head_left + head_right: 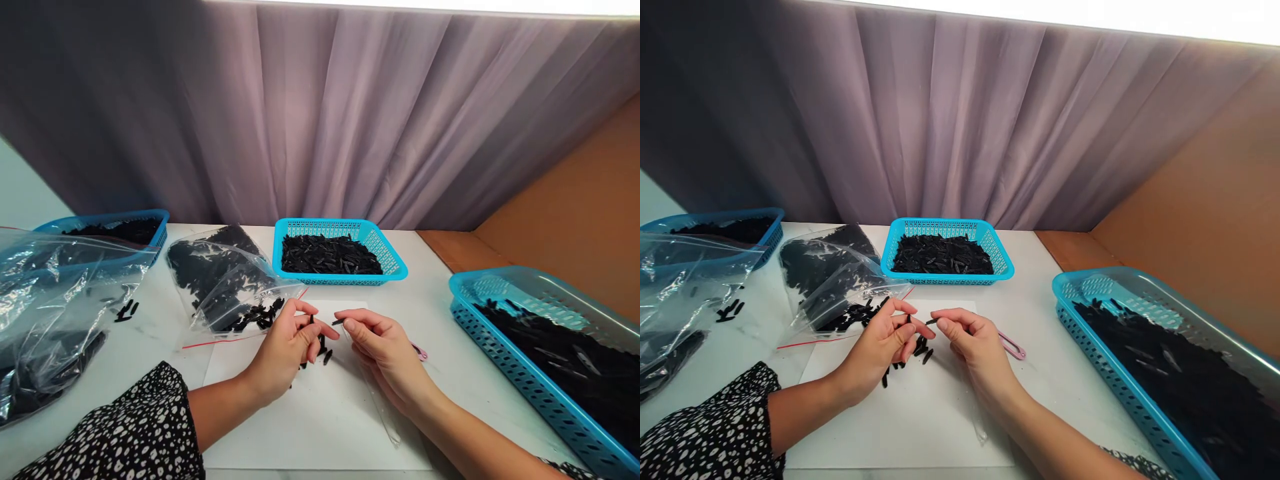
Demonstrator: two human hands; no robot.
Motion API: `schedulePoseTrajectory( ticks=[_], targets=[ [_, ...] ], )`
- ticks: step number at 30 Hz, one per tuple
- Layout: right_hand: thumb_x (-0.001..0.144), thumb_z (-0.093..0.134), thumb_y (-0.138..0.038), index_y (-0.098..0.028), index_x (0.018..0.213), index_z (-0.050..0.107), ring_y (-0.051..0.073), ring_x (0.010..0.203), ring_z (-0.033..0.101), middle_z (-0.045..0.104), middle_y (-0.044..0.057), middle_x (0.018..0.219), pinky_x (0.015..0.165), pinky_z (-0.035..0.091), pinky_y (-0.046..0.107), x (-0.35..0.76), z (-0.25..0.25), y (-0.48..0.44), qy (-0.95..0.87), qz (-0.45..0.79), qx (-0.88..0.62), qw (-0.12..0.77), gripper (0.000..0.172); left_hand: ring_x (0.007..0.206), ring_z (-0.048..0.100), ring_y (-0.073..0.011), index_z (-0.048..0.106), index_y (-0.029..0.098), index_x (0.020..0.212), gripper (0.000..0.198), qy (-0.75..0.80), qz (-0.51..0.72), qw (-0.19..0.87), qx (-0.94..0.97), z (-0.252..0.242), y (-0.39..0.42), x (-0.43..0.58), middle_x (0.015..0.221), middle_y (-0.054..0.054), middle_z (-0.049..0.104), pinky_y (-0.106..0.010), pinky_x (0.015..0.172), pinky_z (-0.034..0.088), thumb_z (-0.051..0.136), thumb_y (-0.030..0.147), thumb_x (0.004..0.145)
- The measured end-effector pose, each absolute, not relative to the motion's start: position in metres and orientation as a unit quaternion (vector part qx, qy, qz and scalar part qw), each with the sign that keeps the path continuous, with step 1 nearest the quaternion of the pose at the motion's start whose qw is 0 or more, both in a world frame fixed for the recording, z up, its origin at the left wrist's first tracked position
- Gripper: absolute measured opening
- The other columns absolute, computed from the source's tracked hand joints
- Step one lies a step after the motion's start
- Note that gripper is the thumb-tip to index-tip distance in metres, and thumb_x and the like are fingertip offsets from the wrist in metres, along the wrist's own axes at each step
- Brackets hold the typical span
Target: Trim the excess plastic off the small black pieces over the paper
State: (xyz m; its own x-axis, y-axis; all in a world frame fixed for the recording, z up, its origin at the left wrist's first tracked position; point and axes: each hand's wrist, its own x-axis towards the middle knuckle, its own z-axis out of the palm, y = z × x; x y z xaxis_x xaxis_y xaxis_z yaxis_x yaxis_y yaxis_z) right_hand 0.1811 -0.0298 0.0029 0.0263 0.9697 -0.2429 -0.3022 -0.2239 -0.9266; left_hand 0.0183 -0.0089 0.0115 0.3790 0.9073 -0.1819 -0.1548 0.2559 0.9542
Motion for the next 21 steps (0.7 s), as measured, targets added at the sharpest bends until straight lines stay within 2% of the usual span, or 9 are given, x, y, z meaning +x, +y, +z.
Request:
schedulePoseTrajectory(
  ticks=[3, 6, 10, 14, 21],
  targets=[
    [0.059, 0.086, -0.049, -0.016, 0.087, 0.076, 0.007, 0.047, 0.015, 0.027, -0.010, 0.050, 0.047, 0.008, 0.026, 0.1815, 0.0033, -0.0291, -0.323, 0.623, -0.485, 0.522, 0.045, 0.043, 0.036, -0.0048, 0.046, 0.020, 0.083, 0.031, 0.397, 0.386, 0.681, 0.479, 0.0109, -0.0082, 0.0174, 0.074, -0.004, 0.073, -0.022, 0.049, 0.027, 0.069, 0.041, 0.079],
    [0.056, 0.088, -0.047, -0.016, 0.088, 0.076, 0.007, 0.047, 0.015, 0.028, -0.010, 0.050, 0.047, 0.007, 0.026, 0.1814, 0.0038, -0.0285, -0.309, 0.635, -0.480, 0.521, 0.046, 0.041, 0.035, -0.0049, 0.053, 0.018, 0.086, 0.030, 0.395, 0.383, 0.680, 0.485, 0.0131, -0.0071, 0.0160, 0.066, -0.003, 0.071, -0.023, 0.048, 0.025, 0.066, 0.044, 0.082],
    [0.056, 0.088, -0.047, -0.015, 0.088, 0.077, 0.006, 0.048, 0.016, 0.031, -0.009, 0.050, 0.047, 0.007, 0.025, 0.1810, 0.0049, -0.0282, -0.308, 0.636, -0.477, 0.522, 0.047, 0.042, 0.036, -0.0049, 0.059, 0.016, 0.093, 0.029, 0.395, 0.392, 0.671, 0.490, 0.0168, -0.0073, 0.0155, 0.072, -0.003, 0.071, -0.023, 0.047, 0.025, 0.063, 0.043, 0.083],
    [0.057, 0.088, -0.047, -0.015, 0.088, 0.076, 0.006, 0.047, 0.015, 0.029, -0.010, 0.049, 0.046, 0.007, 0.025, 0.1809, 0.0049, -0.0284, -0.307, 0.639, -0.470, 0.526, 0.046, 0.043, 0.036, -0.0045, 0.057, 0.017, 0.096, 0.027, 0.391, 0.388, 0.671, 0.497, 0.0179, -0.0088, 0.0166, 0.083, -0.005, 0.073, -0.023, 0.047, 0.026, 0.061, 0.042, 0.085],
    [0.060, 0.087, -0.048, -0.015, 0.089, 0.073, 0.006, 0.046, 0.016, 0.029, -0.011, 0.049, 0.046, 0.008, 0.025, 0.1806, 0.0018, -0.0290, -0.320, 0.642, -0.463, 0.520, 0.047, 0.042, 0.036, -0.0037, 0.048, 0.018, 0.082, 0.031, 0.392, 0.359, 0.675, 0.511, 0.0126, -0.0081, 0.0163, 0.078, -0.008, 0.075, -0.021, 0.047, 0.026, 0.061, 0.046, 0.086]
  ],
)
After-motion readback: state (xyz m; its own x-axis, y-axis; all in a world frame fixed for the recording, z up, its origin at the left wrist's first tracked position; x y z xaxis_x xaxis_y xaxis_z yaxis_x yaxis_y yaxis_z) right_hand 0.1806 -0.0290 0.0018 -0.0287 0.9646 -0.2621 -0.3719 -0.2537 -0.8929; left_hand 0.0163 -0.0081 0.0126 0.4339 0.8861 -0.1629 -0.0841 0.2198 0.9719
